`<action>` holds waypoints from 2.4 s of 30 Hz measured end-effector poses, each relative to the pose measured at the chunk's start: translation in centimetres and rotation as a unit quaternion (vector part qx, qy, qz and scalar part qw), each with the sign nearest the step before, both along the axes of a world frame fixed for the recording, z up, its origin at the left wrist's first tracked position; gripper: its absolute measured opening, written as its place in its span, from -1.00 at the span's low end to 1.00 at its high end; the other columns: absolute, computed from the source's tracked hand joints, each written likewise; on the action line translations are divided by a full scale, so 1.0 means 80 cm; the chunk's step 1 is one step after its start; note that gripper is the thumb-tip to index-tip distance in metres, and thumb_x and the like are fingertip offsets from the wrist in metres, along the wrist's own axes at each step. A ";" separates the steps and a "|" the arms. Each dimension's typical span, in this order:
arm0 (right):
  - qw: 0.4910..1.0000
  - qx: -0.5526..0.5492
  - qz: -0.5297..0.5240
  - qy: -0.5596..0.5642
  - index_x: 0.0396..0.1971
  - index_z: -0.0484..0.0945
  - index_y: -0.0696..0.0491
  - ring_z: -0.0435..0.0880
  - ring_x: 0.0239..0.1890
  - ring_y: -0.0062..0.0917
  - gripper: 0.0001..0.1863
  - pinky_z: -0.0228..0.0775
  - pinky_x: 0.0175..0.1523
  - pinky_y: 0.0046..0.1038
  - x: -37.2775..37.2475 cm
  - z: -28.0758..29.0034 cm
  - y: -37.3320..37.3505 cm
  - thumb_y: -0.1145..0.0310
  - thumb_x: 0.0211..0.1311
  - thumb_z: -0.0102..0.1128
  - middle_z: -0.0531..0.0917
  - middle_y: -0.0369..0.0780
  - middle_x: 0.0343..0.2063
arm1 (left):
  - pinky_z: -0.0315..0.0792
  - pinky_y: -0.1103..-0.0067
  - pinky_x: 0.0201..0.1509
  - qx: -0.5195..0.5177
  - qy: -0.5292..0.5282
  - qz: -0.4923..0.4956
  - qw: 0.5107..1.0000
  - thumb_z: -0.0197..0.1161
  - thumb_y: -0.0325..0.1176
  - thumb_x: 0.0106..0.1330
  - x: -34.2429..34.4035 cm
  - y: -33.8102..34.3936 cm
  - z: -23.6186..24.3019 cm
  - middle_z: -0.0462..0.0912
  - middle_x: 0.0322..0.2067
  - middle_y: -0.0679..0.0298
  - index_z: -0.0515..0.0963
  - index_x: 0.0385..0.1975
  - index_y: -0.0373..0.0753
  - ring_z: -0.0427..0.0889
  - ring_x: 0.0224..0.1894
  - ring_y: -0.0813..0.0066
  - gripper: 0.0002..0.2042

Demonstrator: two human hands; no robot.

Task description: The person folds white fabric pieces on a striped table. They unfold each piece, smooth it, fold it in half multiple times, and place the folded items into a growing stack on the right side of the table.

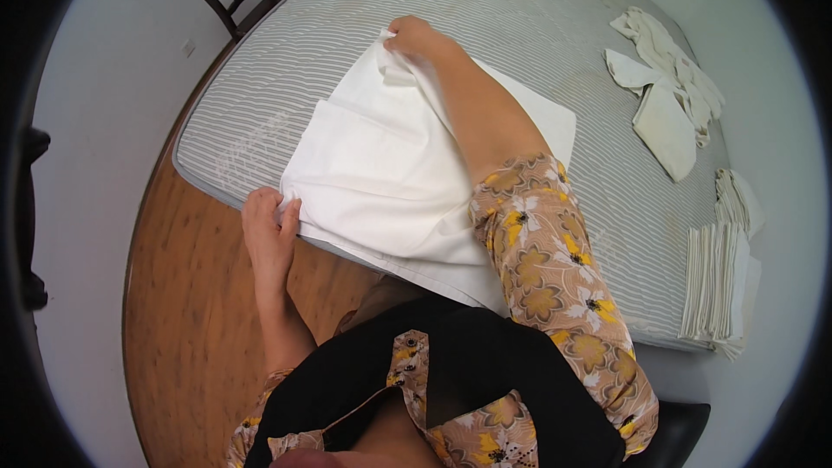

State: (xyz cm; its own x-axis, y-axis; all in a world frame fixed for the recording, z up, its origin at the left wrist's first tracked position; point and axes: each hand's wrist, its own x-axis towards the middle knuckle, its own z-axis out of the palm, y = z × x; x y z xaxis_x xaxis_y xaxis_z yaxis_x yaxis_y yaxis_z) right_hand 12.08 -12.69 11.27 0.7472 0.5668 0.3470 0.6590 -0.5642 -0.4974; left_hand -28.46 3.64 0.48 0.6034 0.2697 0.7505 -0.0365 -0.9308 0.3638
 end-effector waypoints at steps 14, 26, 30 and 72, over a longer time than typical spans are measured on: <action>0.896 0.437 0.023 0.079 -0.17 0.69 0.11 0.62 -0.28 -0.62 -0.69 0.42 -0.13 -0.51 -0.018 0.061 -0.254 0.20 0.25 0.45 0.72 -0.34 -0.33 | 0.40 0.55 -0.29 -0.167 -0.086 -0.083 0.979 0.46 -0.34 0.25 0.045 0.030 0.034 0.56 -0.53 0.27 0.56 -0.47 -0.33 0.50 -0.43 0.49 -0.77; 0.862 0.437 -0.226 -0.123 -0.05 0.62 0.26 0.64 -0.14 -0.56 -0.65 0.49 -0.01 -0.51 -0.184 0.096 -0.496 0.31 0.30 0.36 0.71 -0.21 -0.16 | 0.31 0.76 -0.27 -0.263 -0.112 -0.279 0.917 0.42 -0.27 0.37 0.238 0.027 0.070 0.57 -0.44 0.51 0.63 -0.38 -0.26 0.41 -0.38 0.78 -0.80; 0.844 0.480 -0.176 -0.161 -0.18 0.65 0.12 0.65 -0.29 -0.64 -0.82 0.52 -0.16 -0.56 -0.224 0.096 -0.505 0.39 0.29 0.39 0.72 -0.30 -0.29 | 0.35 0.77 -0.18 -0.225 -0.146 -0.327 0.906 0.35 -0.25 0.44 0.270 -0.003 0.104 0.59 -0.38 0.52 0.64 -0.25 -0.25 0.44 -0.31 0.77 -0.82; 0.868 -0.001 -0.497 0.018 0.01 0.66 0.14 0.75 -0.11 -0.34 -0.39 0.54 0.04 -0.35 -0.151 -0.164 -0.558 -0.01 0.10 0.49 0.77 -0.08 -0.19 | 0.46 0.64 -0.19 -0.395 0.239 -0.260 0.848 0.40 -0.24 0.34 0.418 -0.007 -0.082 0.62 -0.36 0.34 0.53 0.14 -0.38 0.53 -0.34 0.60 -0.53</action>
